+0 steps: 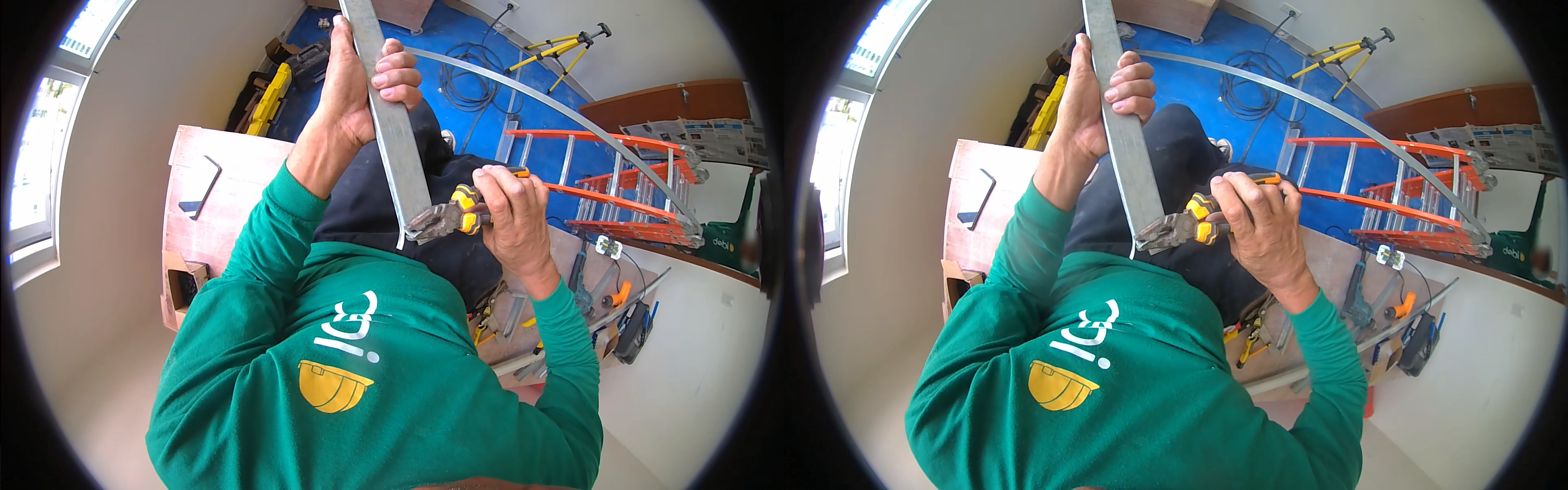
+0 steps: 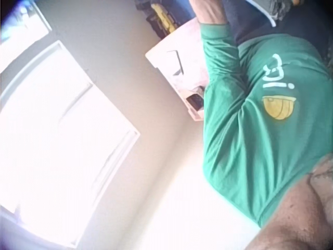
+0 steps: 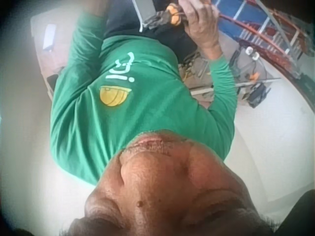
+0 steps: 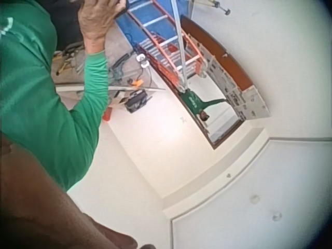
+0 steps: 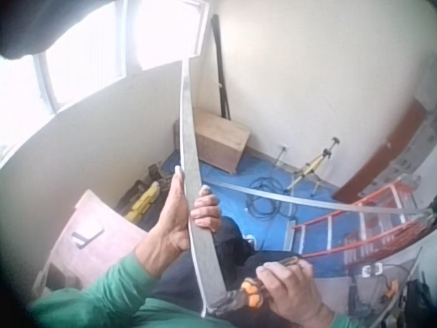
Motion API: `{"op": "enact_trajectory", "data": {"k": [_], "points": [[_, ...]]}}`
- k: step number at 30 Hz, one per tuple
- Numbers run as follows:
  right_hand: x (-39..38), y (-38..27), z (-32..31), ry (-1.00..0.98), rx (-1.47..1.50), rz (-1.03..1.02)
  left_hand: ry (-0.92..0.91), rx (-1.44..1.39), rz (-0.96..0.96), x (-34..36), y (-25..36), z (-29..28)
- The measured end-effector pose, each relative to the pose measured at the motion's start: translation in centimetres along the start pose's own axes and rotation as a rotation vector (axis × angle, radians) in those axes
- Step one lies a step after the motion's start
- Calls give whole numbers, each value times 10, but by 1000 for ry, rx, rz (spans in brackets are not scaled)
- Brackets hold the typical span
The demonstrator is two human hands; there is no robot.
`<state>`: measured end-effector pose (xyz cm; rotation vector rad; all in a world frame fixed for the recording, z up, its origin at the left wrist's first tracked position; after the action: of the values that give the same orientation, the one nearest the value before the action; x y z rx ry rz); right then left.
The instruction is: The person measures and marks metal strips with a tape measure and pencil, then cuts them to length using tin snips. The person sits on the floor during the task and places cut pieces aside.
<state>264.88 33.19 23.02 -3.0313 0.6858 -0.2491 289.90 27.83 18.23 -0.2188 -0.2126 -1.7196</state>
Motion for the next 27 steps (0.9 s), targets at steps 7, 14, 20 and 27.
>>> {"op": "enact_trajectory", "data": {"k": [7,14,20,27], "points": [[0,0,-4,-22,36,23,7,34,7,-1,4,-3],[3,3,-5,-46,-4,32,19,28,9,-2,4,-4],[5,-3,-13,-13,-190,35,37,32,11,-1,3,-4],[35,9,-31,-76,-218,-226,82,50,22,0,2,-8]]}}
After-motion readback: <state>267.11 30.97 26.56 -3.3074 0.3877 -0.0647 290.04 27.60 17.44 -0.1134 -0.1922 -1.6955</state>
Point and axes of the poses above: each hand's wrist, its own x-axis towards the middle knuckle, its own z-axis out of the palm, y = z × x, the point moved 6 cm from there along x, towards the middle knuckle, and after that the axes turned 15 degrees about -y, right-handed, at the moved point
